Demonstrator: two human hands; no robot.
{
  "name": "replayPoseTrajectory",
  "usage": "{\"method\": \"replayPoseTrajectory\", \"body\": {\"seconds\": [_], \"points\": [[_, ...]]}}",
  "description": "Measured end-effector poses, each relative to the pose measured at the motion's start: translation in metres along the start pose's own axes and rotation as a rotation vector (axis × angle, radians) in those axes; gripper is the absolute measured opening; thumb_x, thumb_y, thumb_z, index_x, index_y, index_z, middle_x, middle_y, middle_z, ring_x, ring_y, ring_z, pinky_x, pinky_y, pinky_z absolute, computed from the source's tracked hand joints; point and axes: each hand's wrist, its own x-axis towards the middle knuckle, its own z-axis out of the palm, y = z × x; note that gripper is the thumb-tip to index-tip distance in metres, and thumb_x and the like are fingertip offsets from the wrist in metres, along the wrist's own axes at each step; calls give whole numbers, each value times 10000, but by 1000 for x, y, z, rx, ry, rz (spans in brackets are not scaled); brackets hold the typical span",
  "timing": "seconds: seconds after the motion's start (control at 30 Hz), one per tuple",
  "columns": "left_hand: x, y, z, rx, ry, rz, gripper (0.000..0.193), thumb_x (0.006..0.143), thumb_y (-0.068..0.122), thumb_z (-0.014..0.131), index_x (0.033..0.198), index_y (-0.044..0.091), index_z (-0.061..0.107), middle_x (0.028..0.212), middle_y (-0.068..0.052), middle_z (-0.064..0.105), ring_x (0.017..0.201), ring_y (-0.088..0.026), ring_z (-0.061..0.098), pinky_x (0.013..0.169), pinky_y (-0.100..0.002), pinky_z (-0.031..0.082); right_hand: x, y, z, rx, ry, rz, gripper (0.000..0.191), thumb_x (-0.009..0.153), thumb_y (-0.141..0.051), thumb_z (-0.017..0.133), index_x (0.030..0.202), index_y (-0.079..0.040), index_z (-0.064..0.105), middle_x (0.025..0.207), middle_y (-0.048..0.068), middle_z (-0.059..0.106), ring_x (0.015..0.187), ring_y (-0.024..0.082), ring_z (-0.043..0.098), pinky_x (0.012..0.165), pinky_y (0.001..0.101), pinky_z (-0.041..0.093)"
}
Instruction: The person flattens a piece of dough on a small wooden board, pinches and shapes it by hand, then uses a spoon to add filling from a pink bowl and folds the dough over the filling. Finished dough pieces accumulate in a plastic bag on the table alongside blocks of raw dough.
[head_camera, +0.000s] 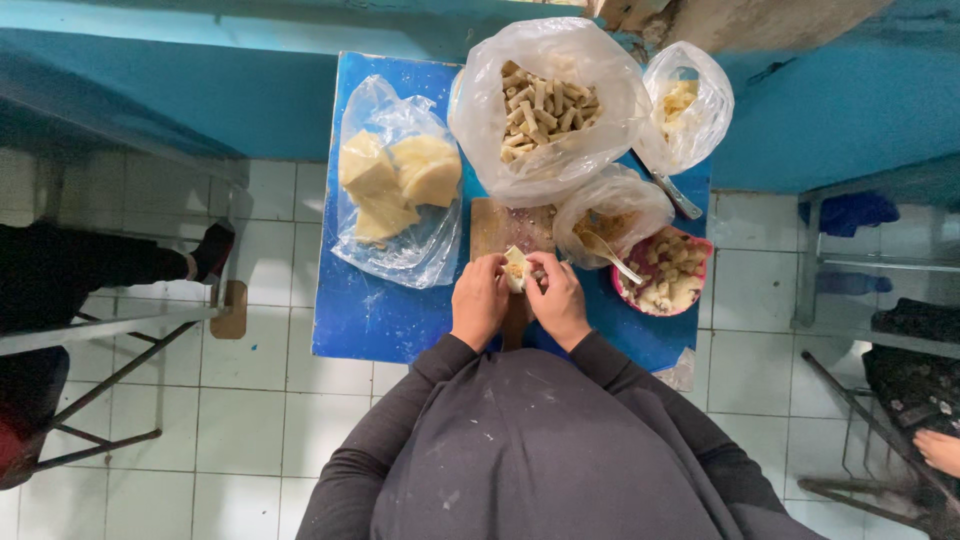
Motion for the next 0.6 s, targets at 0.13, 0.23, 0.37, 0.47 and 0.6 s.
{"method": "replayPoseTrajectory", "body": {"seconds": [0.13,0.23,0.37,0.47,0.6], "points": [[0,1,0,-19,-3,44,267,905,38,658,1161,90,602,1002,-96,661,933,-312,652,790,-414,526,-1,1,1,-9,-15,-10,333,887,-36,682,1211,-103,648,949,64,714,819,239,650,741,356,550],[-2,1,1,-167,-45,-49,297,948,18,608,1237,86,592,1053,-119,651,939,-309,682,784,-401,548,-2,3,3,8,1,-34,318,908,-22,664,1216,-99,650,965,72,717,858,245,670,757,353,561],[0,-2,4,-268,-42,-121,372,926,-19,579,1286,75,570,1136,-142,635,924,-301,693,780,-392,557,0,4,6,32,26,36,264,903,-58,706,1164,-91,679,917,86,716,781,225,687,707,337,565],[1,-3,6,-224,-53,-117,379,901,1,636,1268,75,576,1124,-135,633,915,-302,674,797,-395,550,3,4,6,65,35,117,243,898,-80,729,1138,-78,689,901,96,716,693,201,676,654,319,558],[2,-3,6,-92,-20,2,388,848,34,703,1217,67,588,1094,-124,626,1037,-345,618,858,-420,520,5,1,4,115,39,103,242,909,-79,725,1148,-76,684,923,95,709,703,171,690,652,294,564]]}}
